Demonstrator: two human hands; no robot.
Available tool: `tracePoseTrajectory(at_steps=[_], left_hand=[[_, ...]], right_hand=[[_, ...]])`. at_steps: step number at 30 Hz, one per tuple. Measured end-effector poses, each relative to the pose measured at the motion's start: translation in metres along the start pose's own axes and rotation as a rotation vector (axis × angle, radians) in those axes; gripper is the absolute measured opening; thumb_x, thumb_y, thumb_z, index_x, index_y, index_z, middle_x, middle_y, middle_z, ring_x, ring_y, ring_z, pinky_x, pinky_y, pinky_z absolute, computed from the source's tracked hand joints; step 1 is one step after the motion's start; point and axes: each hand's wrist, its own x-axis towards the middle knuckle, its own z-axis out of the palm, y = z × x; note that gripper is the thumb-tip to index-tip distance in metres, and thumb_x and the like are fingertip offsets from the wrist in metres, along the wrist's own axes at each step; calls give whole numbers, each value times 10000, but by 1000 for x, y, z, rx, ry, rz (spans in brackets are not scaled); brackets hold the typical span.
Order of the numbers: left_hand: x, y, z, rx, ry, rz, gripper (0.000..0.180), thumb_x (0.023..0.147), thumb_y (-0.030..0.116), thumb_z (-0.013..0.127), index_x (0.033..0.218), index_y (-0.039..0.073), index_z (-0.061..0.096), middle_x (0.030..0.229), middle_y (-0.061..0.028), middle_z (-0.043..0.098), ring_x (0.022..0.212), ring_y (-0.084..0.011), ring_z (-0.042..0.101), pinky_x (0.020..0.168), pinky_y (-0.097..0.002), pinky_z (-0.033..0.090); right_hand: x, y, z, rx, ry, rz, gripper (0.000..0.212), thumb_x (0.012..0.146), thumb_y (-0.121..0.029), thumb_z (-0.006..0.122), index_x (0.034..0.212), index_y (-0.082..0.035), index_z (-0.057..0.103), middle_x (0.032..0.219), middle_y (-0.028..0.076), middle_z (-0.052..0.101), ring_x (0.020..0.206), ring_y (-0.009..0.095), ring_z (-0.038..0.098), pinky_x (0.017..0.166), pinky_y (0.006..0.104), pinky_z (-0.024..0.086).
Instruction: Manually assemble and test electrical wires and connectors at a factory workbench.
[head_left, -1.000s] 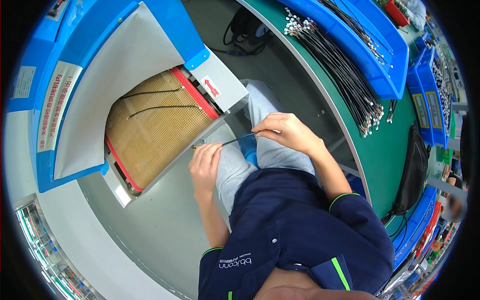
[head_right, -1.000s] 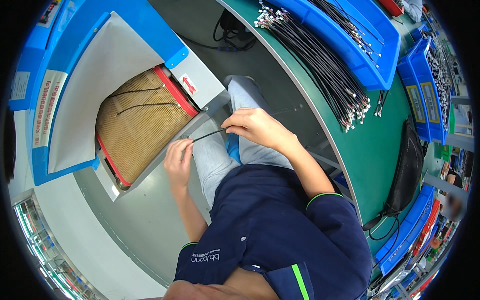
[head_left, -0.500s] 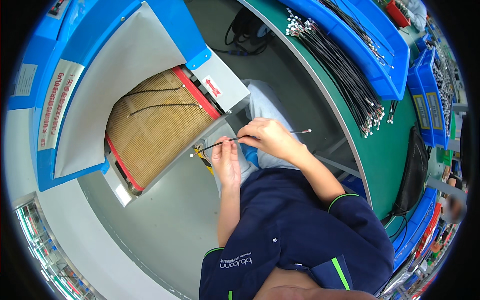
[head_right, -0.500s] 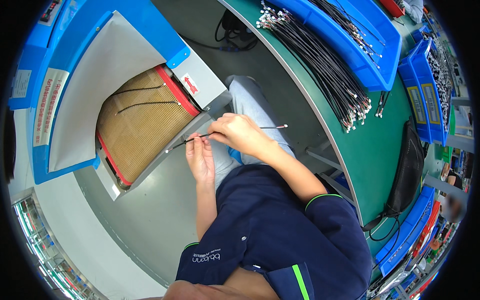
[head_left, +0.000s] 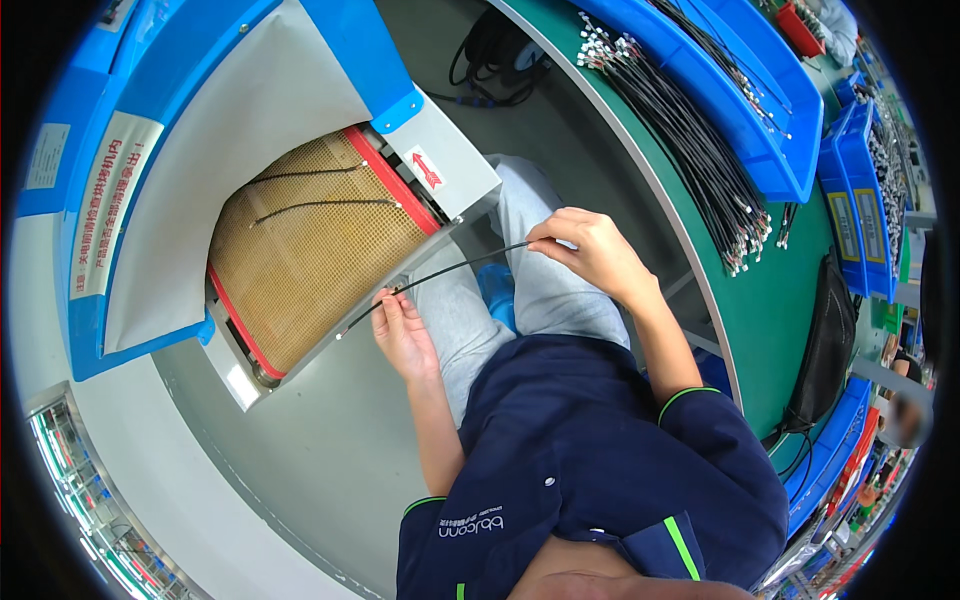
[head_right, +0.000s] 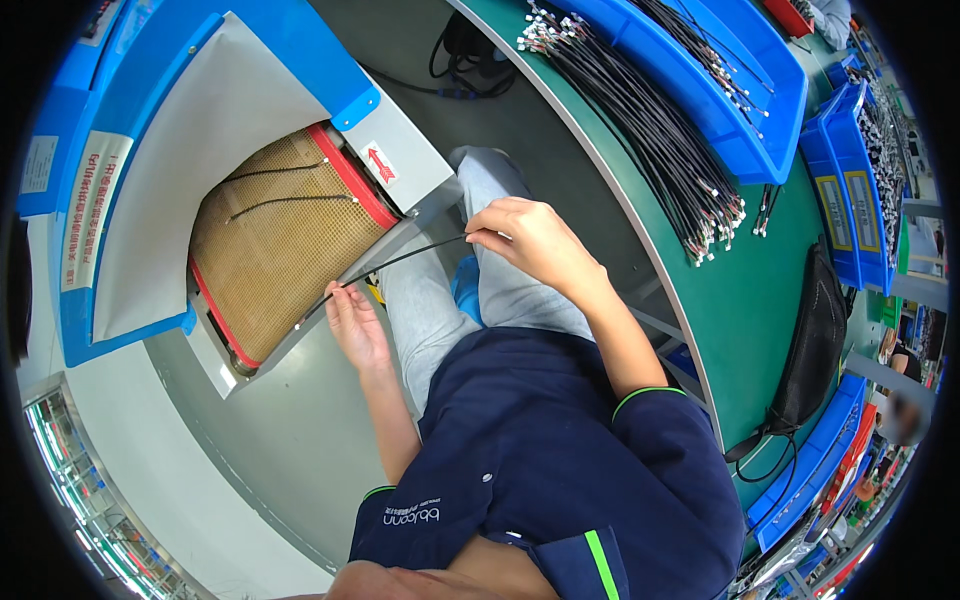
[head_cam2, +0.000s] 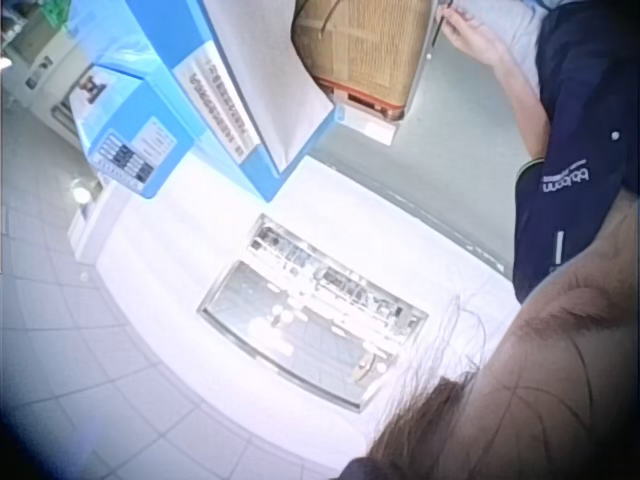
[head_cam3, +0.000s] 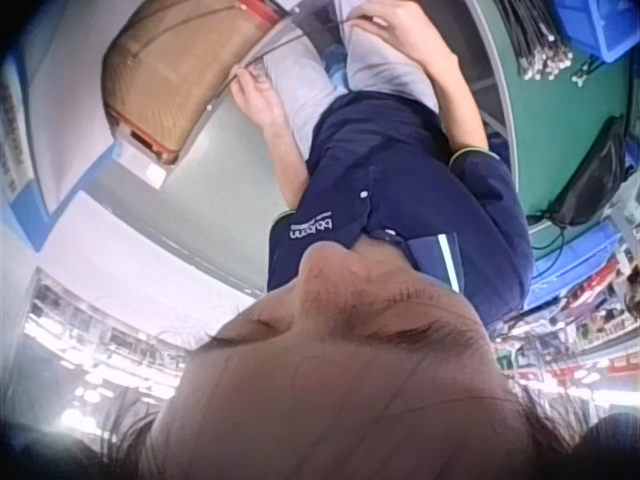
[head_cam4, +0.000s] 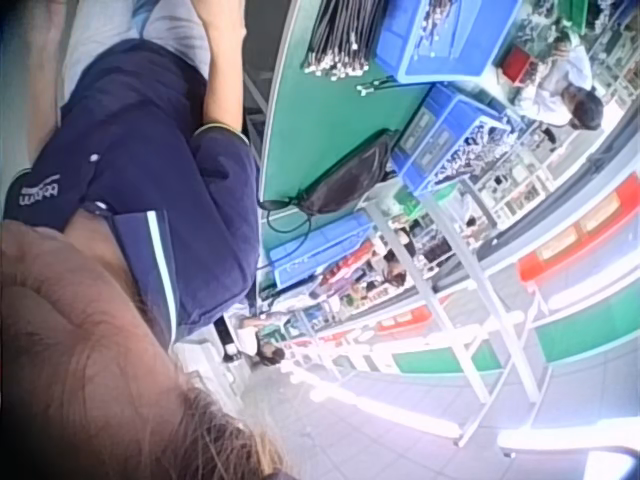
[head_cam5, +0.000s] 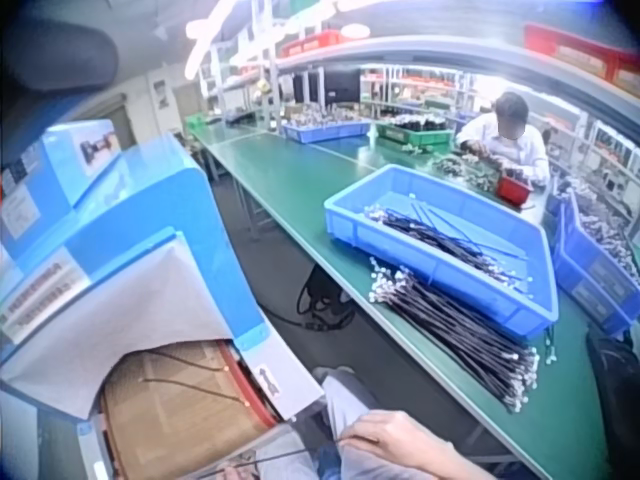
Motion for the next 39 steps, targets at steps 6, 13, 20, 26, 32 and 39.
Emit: tracePoseTrajectory(at_steps=[6,13,20,26,32,39], left_hand=[[1,4,-4,-7,27,6,162,893,81,552,1035,2,562,936,-56,594,830,-118,578,767,-204,513],[2,6,-6,-32,6,10,136,888,65,556,1001,-3,589,967,-58,598,809,-110,589,768,-199,520],[1,7,-7,-39,-21,15,140,885,61,559,1004,-4,593,982,-65,603,814,-113,592,776,-199,519],[-1,7,-8,-32,-17,13,139,884,61,561,1004,0,596,982,-65,607,822,-115,598,776,-202,520],[0,8,-6,-30,-25,10,139,884,63,561,1002,0,596,986,-66,608,827,-114,602,769,-203,524],[1,11,-5,-37,-11,16,130,884,61,561,993,1,597,975,-68,609,815,-111,598,751,-196,522]], right_hand=[[0,1,0,102,42,37,108,749,-73,686,836,-22,649,755,88,631,678,227,618,604,302,499],[-1,-1,-1,165,12,76,84,742,-58,690,805,-26,645,724,68,626,655,202,613,579,284,490],[0,0,1,72,50,-30,69,728,-63,704,752,-33,646,694,48,611,621,179,572,534,282,455],[-2,0,2,75,64,-50,99,712,-75,720,748,-31,638,662,41,590,611,172,558,525,279,444],[-5,2,0,110,-3,-15,113,721,-72,711,757,-25,614,680,57,582,611,172,558,522,277,445],[-1,-3,-13,52,-131,48,157,709,-147,706,779,-44,610,739,53,597,703,213,587,637,310,491]])
